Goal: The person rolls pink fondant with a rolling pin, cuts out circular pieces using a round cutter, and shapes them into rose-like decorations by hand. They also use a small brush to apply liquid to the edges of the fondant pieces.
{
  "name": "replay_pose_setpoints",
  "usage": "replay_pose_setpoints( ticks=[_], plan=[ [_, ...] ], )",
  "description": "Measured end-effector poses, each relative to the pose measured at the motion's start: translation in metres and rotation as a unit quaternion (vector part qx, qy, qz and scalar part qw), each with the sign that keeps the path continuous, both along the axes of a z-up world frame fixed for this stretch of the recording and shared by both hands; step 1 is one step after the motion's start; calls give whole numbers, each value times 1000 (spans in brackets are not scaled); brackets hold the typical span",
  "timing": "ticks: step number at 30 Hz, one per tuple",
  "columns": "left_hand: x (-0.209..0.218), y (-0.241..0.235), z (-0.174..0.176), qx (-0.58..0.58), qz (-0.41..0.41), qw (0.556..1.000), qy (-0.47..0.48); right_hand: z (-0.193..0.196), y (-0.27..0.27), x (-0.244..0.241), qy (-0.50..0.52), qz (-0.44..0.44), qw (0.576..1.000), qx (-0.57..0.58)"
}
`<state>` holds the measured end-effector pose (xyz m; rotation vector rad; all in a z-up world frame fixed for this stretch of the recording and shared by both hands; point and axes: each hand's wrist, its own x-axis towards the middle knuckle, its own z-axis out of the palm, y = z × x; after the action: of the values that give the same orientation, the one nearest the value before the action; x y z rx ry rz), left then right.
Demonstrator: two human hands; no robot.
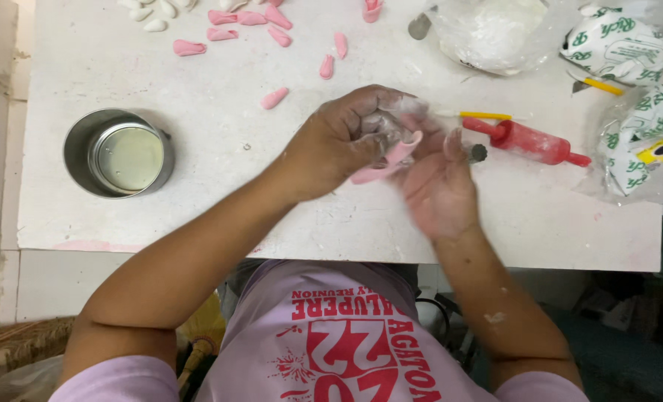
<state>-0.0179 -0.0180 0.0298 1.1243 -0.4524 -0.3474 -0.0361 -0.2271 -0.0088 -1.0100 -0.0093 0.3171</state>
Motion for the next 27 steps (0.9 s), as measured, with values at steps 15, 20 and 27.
replay_pose_setpoints(
  ticks=[15, 20, 27],
  plan=[
    [-19, -40, -3, 298, 141, 773, -542, -7, 9, -35, 217, -12, 865, 452],
    [34, -71, -18, 381, 141, 794, -453, -2, -30, -40, 117, 0, 948, 297],
    [99, -139, -81, 550, 90, 659, -506, 21, -82, -54, -64, -136, 987, 54]
  ],
)
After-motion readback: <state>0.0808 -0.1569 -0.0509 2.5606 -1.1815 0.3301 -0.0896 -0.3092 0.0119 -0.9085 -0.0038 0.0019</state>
